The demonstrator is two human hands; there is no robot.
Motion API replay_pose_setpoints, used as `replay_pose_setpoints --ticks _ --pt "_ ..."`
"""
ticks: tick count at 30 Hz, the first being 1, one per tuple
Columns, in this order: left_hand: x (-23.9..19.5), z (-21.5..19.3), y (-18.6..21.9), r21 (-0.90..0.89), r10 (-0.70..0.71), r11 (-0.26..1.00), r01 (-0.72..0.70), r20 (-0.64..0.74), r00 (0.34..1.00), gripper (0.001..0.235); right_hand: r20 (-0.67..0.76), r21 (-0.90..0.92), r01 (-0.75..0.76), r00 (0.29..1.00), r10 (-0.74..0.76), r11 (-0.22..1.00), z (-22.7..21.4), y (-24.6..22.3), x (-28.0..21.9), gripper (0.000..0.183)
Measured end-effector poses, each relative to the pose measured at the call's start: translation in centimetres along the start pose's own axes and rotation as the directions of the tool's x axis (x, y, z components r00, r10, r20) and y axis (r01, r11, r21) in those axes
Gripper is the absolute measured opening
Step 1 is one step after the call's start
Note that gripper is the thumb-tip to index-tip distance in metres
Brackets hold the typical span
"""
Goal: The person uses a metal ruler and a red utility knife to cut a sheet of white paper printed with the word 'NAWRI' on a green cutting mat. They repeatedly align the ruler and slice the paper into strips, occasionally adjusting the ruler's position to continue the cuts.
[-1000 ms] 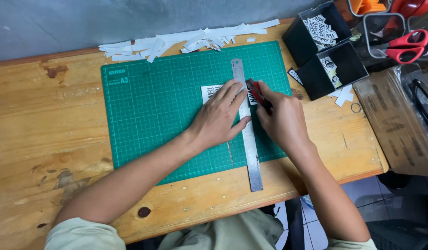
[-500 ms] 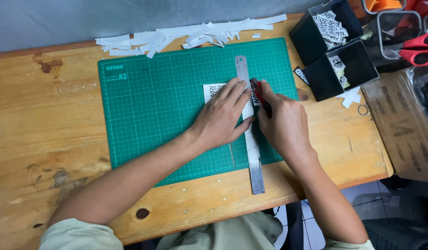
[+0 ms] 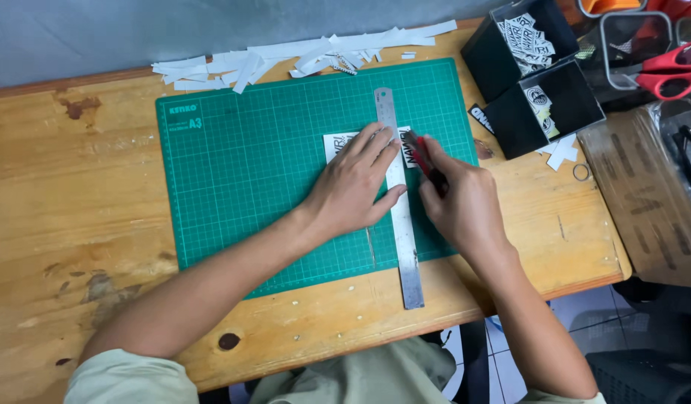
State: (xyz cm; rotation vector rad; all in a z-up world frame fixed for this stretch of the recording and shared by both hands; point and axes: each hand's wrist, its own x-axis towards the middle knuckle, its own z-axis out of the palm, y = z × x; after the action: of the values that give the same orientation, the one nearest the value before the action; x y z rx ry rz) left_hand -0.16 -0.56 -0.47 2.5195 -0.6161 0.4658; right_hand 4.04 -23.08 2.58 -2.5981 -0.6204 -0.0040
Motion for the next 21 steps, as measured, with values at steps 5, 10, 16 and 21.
replay_pose_setpoints --ticks 5,10,16,21 --pt "-0.2 -0.3 0.5 0.007 -0.002 1.000 0.002 0.056 0.998 0.069 0.029 0.122 -0.164 0.986 0.162 0.979 -1.4 2.2 -1.2 0.066" --pt "0.1 -0.6 0.6 0.066 0.037 0.997 -0.044 0.101 0.994 0.063 0.151 0.409 -0.213 0.975 0.165 0.887 -1.3 1.9 -0.1 0.063" --pt "0.8 -1.4 1.1 0.109 0.043 0.992 -0.058 0.138 0.989 0.066 0.110 0.479 -0.215 0.977 0.184 0.851 -2.6 1.5 -0.6 0.061" --pt "4.8 -2.2 2.1 0.448 0.142 0.879 -0.165 0.084 0.986 0.091 -0.025 0.501 -0.158 0.980 0.197 0.851 -5.9 1.5 -0.5 0.060"
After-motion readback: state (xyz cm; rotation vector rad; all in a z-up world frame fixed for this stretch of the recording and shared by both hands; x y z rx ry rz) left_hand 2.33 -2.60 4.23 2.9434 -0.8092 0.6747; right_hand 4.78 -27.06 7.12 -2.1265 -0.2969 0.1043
